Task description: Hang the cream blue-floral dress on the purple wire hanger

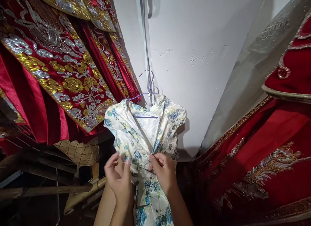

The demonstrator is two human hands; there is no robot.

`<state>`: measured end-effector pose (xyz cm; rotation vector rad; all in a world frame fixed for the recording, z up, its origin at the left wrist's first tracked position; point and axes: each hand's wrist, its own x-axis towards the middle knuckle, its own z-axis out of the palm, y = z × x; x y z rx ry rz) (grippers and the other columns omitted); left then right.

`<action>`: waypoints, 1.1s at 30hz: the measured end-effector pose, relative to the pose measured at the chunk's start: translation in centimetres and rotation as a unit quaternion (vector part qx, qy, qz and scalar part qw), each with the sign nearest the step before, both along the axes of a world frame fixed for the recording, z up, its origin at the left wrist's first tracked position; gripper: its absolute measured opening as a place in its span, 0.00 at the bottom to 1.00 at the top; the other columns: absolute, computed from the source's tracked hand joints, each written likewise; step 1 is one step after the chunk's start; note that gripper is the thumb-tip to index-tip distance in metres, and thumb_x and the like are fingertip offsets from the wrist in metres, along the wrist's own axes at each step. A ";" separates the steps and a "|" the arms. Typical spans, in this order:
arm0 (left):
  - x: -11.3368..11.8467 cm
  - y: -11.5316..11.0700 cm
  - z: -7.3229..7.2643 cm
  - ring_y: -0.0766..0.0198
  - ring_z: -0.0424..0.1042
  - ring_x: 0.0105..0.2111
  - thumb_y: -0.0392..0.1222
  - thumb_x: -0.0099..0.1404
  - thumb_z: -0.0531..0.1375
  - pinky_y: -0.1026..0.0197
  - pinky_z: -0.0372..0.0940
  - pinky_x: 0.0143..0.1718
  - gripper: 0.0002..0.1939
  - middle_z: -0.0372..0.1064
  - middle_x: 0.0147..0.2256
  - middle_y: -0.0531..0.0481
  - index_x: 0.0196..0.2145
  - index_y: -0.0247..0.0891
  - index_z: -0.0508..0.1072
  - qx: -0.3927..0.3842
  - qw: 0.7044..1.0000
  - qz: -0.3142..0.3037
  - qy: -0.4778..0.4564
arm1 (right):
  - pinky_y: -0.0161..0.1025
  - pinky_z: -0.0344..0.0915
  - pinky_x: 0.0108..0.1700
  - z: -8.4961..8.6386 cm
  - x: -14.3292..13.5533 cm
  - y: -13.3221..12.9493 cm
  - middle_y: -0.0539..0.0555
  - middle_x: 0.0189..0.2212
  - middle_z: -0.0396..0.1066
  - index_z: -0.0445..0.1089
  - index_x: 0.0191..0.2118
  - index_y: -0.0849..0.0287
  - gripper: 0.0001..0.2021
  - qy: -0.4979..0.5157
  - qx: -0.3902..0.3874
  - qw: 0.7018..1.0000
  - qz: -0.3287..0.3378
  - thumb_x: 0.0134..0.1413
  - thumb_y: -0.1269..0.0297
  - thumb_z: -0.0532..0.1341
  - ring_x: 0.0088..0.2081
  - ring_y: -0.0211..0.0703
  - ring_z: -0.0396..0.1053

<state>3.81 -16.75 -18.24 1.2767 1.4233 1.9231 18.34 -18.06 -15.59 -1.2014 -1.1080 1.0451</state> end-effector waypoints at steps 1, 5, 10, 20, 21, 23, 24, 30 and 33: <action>0.5 -0.1 0.0 0.50 0.64 0.60 0.49 0.65 0.64 0.52 0.58 0.62 0.19 0.65 0.57 0.43 0.51 0.45 0.68 -0.013 0.998 -0.046 0.036 | 0.37 0.57 0.25 0.2 -0.2 -0.1 0.52 0.20 0.71 0.72 0.26 0.57 0.21 0.010 -0.002 1.000 0.006 0.57 0.44 0.63 0.21 0.40 0.61; 2.7 -0.4 0.2 0.51 0.71 0.48 0.49 0.66 0.61 0.54 0.64 0.51 0.13 0.72 0.45 0.45 0.48 0.45 0.72 -0.075 0.976 -0.197 0.050 | 0.35 0.58 0.25 0.7 -1.4 -0.3 0.50 0.17 0.69 0.71 0.25 0.58 0.18 0.062 0.016 0.997 0.047 0.53 0.48 0.68 0.21 0.38 0.63; 3.1 -0.5 0.4 0.54 0.70 0.37 0.48 0.70 0.56 0.57 0.64 0.41 0.10 0.71 0.33 0.48 0.34 0.44 0.74 -0.054 0.969 -0.213 0.111 | 0.34 0.54 0.23 2.1 -1.2 0.4 0.48 0.17 0.65 0.69 0.23 0.59 0.19 0.107 0.008 0.993 0.042 0.55 0.49 0.66 0.20 0.35 0.59; 2.1 -0.1 -2.2 0.54 0.70 0.35 0.45 0.71 0.55 0.58 0.62 0.37 0.11 0.70 0.31 0.47 0.32 0.43 0.72 -0.054 0.946 -0.232 0.222 | 0.27 0.42 0.15 16.4 4.6 11.4 0.40 0.15 0.55 0.68 0.25 0.61 0.11 0.322 0.045 0.945 0.045 0.48 0.66 0.71 0.15 0.25 0.46; 1.9 0.1 -2.2 0.54 0.70 0.34 0.45 0.71 0.55 0.58 0.62 0.36 0.11 0.70 0.31 0.47 0.31 0.42 0.72 -0.054 0.942 -0.234 0.233 | 0.27 0.43 0.15 16.7 4.7 11.6 0.40 0.15 0.56 0.68 0.26 0.61 0.11 0.307 0.052 0.949 0.050 0.48 0.66 0.71 0.15 0.25 0.46; 1.4 0.7 -1.4 0.55 0.71 0.35 0.44 0.70 0.56 0.58 0.63 0.37 0.10 0.71 0.32 0.47 0.32 0.41 0.72 -0.041 0.936 -0.241 0.253 | 0.27 0.45 0.15 16.4 4.4 11.3 0.42 0.16 0.59 0.70 0.27 0.62 0.11 0.254 0.069 0.963 0.056 0.47 0.63 0.71 0.15 0.26 0.50; 1.2 1.2 -0.4 0.56 0.72 0.36 0.44 0.70 0.57 0.58 0.64 0.38 0.09 0.73 0.33 0.47 0.34 0.40 0.73 -0.028 0.934 -0.247 0.257 | 0.28 0.46 0.16 15.8 4.1 11.1 0.43 0.16 0.61 0.71 0.28 0.62 0.11 0.222 0.082 0.970 0.054 0.47 0.61 0.72 0.15 0.26 0.52; 1.6 6.6 11.5 0.63 0.74 0.37 0.39 0.72 0.57 0.60 0.67 0.44 0.18 0.75 0.38 0.48 0.58 0.39 0.70 0.168 0.933 -0.201 0.248 | 0.29 0.51 0.19 13.2 2.5 9.6 0.45 0.16 0.65 0.71 0.29 0.60 0.13 0.098 0.159 0.982 0.019 0.53 0.55 0.67 0.17 0.30 0.56; 2.7 9.7 16.0 0.62 0.73 0.39 0.37 0.73 0.55 0.59 0.66 0.45 0.15 0.75 0.40 0.47 0.55 0.39 0.72 0.232 0.896 -0.178 0.333 | 0.30 0.52 0.20 13.8 2.5 9.5 0.46 0.16 0.66 0.69 0.28 0.59 0.12 0.062 0.186 0.980 0.021 0.55 0.56 0.65 0.17 0.31 0.57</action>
